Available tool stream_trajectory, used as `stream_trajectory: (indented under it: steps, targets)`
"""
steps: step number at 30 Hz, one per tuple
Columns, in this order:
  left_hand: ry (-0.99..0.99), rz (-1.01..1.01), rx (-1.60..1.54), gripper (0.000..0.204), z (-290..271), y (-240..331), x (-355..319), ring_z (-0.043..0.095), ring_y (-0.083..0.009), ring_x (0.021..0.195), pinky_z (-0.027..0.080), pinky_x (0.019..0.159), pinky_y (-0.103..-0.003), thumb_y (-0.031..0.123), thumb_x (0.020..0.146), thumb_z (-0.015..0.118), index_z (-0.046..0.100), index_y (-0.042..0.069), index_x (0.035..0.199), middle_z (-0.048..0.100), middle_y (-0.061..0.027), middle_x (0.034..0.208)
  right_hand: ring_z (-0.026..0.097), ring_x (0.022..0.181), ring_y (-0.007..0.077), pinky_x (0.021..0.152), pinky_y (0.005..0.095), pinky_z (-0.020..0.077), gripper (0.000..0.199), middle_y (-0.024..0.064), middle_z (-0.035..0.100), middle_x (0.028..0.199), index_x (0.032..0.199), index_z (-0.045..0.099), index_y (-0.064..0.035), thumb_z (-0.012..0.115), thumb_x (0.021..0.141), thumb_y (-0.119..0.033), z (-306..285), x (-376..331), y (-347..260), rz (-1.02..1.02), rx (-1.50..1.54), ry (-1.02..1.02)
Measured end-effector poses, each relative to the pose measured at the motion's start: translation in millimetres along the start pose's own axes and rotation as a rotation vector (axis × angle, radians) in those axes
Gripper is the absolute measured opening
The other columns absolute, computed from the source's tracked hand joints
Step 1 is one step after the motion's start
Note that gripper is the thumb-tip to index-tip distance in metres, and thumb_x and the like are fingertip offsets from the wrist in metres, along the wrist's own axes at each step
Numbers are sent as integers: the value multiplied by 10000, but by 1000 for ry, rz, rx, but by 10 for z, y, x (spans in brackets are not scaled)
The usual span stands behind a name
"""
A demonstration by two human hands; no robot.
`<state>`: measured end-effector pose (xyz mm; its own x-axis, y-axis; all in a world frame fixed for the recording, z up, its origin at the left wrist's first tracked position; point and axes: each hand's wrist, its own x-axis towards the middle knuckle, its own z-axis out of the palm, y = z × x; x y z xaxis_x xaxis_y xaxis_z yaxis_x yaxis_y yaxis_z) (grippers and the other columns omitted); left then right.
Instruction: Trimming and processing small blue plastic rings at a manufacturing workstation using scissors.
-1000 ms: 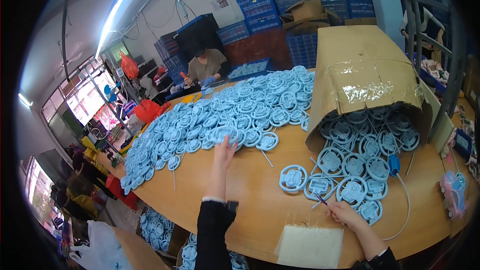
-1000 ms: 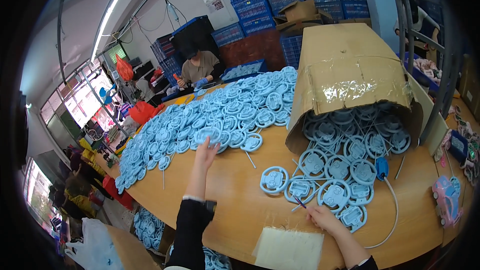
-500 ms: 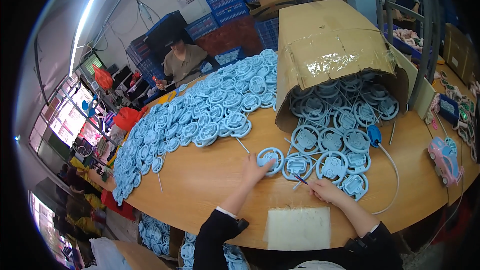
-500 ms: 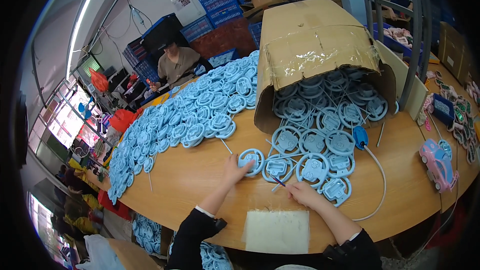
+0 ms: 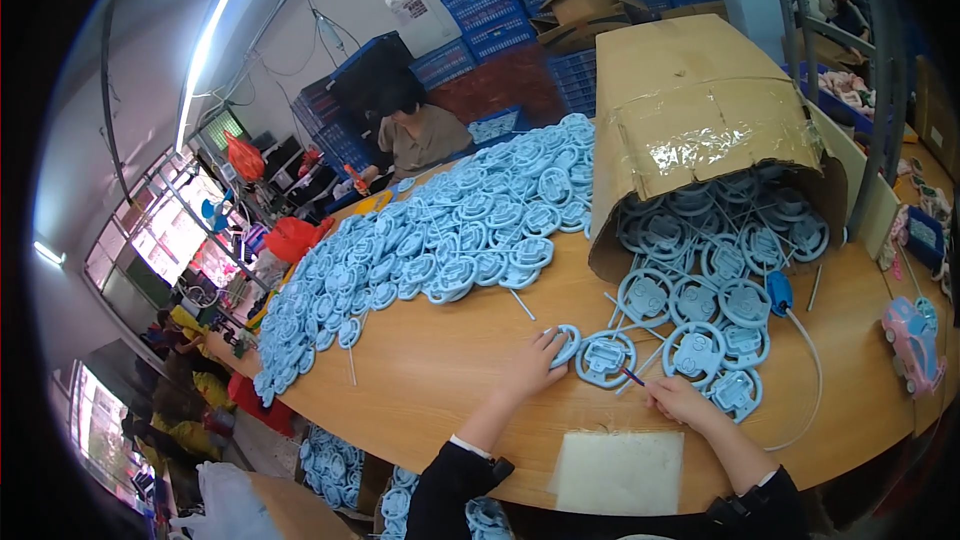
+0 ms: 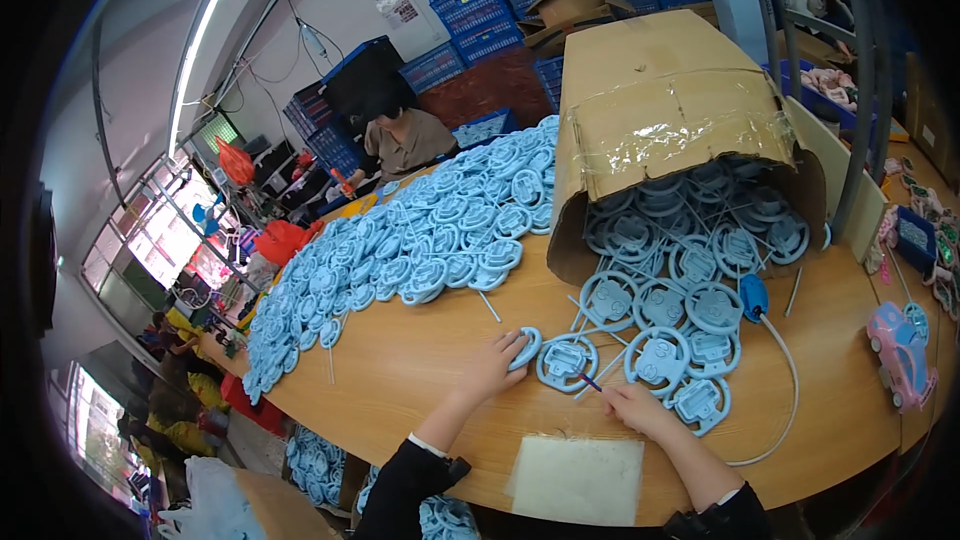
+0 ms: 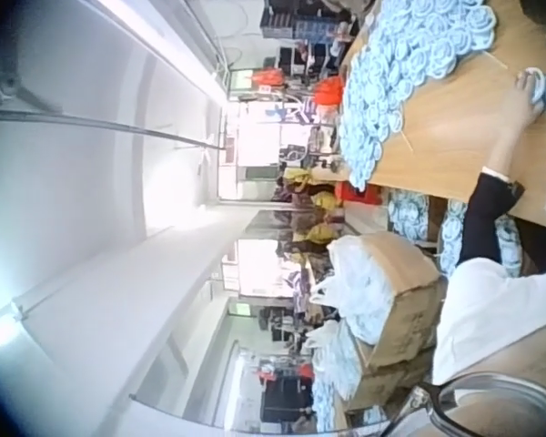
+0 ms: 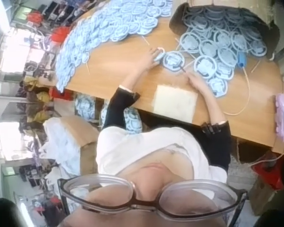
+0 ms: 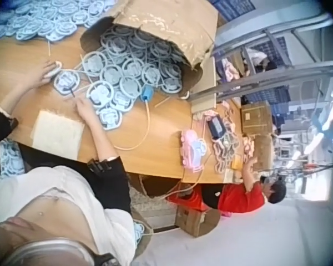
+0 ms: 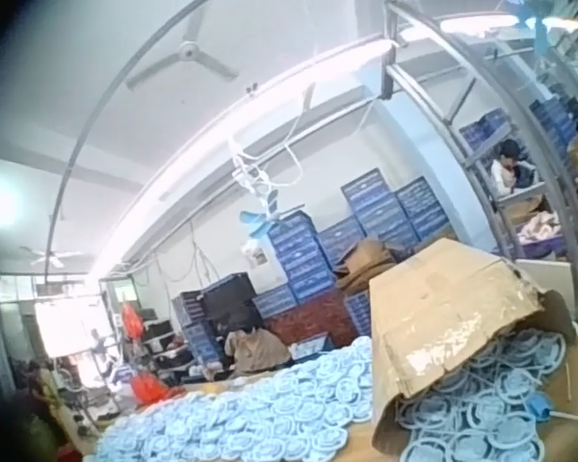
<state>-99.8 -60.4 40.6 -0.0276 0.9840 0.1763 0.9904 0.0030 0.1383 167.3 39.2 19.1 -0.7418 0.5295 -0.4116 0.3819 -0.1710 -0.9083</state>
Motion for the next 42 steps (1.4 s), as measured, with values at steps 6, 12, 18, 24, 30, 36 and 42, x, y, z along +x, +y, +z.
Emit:
stream_trajectory:
  steps: [6, 12, 18, 24, 30, 36, 42]
  targets:
    - [85, -560, -761, 286, -286, -144, -605, 550, -158, 548, 464, 512, -264, 258, 831, 465, 529, 27, 988, 581, -81, 712, 375, 396, 93, 381, 240, 295, 350, 5, 421, 461, 642, 547, -43, 427, 815, -323, -46, -46, -52, -40, -79, -59]
    - [72, -620, -1315, 335, -487, 75, -829, 516, -115, 463, 418, 380, -224, 313, 845, 435, 541, -4, 835, 544, -55, 618, 397, 457, 90, 443, 239, 326, 377, 1, 441, 492, 662, 561, -35, 406, 839, -330, 1, -119, -244, -216, -230, -230]
    - [-116, -615, -1312, 366, -97, 512, -322, 501, -113, 465, 418, 344, -238, 344, 843, 425, 543, 2, 785, 533, -50, 598, 321, 403, 59, 384, 209, 257, 392, -36, 367, 462, 658, 555, -42, 411, 838, -359, 10, -91, -217, -135, -84, -332]
    - [27, -662, -1393, 366, 256, 734, 171, 450, -102, 461, 416, 319, -243, 354, 812, 483, 554, 0, 754, 487, -42, 575, 310, 378, 54, 361, 205, 242, 390, -38, 371, 453, 626, 542, -38, 429, 833, -349, 14, 10, -56, -75, 58, -180]
    - [146, -634, -1454, 314, 358, 867, 363, 448, -92, 427, 389, 300, -226, 316, 806, 504, 568, 11, 763, 507, -33, 568, 312, 348, 68, 343, 215, 235, 398, -16, 381, 440, 614, 527, -6, 440, 832, -328, -68, -38, -109, -31, 164, -66]
    - [180, -627, -1489, 282, 329, 879, 355, 447, -68, 415, 374, 306, -199, 292, 820, 486, 575, 25, 802, 516, -16, 552, 270, 325, 63, 323, 217, 197, 372, -15, 347, 425, 662, 515, 10, 429, 841, -304, -86, -86, -202, 57, 203, -114]
    - [167, -600, -1516, 271, 339, 843, 338, 461, -70, 419, 376, 318, -193, 284, 827, 475, 575, 34, 804, 529, -17, 575, 215, 324, 41, 304, 205, 147, 357, -53, 290, 418, 659, 493, -5, 395, 858, -285, -72, -114, -246, 91, 202, -118]
